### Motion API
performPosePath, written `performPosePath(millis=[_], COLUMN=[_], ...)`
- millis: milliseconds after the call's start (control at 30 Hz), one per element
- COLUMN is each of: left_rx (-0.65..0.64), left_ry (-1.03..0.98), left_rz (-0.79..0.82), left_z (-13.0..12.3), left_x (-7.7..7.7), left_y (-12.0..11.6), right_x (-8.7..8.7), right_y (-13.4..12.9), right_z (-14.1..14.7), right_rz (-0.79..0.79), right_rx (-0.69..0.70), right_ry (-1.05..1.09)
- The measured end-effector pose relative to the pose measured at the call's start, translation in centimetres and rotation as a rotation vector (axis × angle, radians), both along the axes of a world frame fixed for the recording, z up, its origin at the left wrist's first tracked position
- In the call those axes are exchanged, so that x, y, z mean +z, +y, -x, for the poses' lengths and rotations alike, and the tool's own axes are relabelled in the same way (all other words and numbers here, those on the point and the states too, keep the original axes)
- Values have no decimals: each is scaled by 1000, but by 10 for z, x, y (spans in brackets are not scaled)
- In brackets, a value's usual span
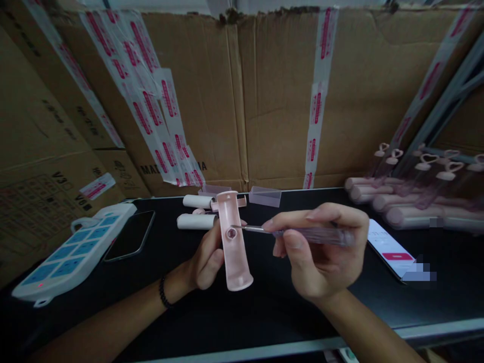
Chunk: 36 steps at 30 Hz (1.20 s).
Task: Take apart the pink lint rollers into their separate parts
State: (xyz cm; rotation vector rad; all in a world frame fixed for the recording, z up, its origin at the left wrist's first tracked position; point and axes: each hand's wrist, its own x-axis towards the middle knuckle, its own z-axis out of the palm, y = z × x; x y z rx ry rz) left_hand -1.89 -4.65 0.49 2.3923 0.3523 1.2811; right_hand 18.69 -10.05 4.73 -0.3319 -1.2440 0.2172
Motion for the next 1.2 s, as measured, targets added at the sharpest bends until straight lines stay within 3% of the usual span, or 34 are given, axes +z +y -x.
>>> performPosePath(millis=[400,833,1200], left_rx=[-23,23,45], left_ry=[-17,14,34], left_rz=[113,55,99], left_z=[-1,-2,-1], left_x=[3,2,3], left_y=[-10,-8,-8], right_x=[0,2,5], right_y=[-6,-3,1], right_z=[-1,-4,-6], right_rz=[42,79,163], right_rx=[16,91,122], right_ry=[15,-6,-10])
